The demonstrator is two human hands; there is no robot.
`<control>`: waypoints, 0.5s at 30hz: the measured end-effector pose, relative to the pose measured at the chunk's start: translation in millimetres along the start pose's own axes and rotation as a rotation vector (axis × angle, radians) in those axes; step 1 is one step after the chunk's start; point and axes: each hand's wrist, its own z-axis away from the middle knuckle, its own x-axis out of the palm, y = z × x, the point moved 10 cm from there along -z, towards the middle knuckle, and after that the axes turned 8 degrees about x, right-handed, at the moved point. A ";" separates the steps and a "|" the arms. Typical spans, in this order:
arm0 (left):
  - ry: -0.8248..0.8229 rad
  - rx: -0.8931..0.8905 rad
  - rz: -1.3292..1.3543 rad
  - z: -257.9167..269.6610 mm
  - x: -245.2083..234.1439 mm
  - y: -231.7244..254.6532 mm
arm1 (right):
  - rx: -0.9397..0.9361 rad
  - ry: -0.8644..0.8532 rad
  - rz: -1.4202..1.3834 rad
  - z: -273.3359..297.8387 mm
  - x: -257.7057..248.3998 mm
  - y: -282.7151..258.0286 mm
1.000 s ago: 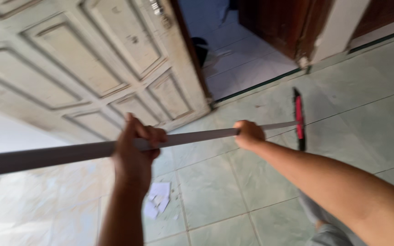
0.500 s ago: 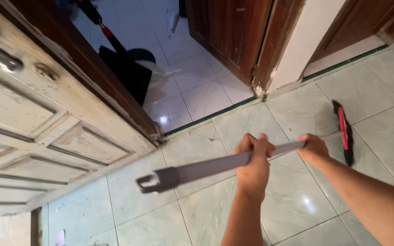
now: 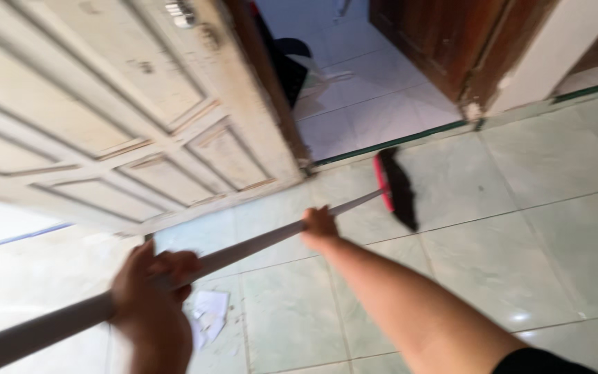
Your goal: The person sweeps scraps of paper and dust across a tiled floor using a broom, moving from an indoor area through a doorway to an outdoor patio.
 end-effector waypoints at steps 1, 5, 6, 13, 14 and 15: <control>0.056 0.045 0.010 4.3 -43.7 26.2 | -0.080 -0.044 -0.016 27.7 17.5 -56.5; 0.193 0.210 -0.032 26.8 -179.9 117.7 | -0.170 -0.184 -0.164 152.1 25.4 -209.8; 0.254 0.254 -0.044 30.5 -202.6 138.3 | -0.191 -0.181 -0.169 171.0 10.3 -232.0; 0.013 0.020 0.214 11.0 -120.8 98.1 | -0.024 -0.014 0.025 167.0 -87.5 -145.4; -0.043 0.012 0.179 11.1 -87.1 82.7 | -0.038 0.081 0.056 152.3 -111.7 -116.9; -0.100 0.004 0.144 12.8 -51.6 66.2 | -0.001 0.103 0.072 136.3 -129.6 -82.3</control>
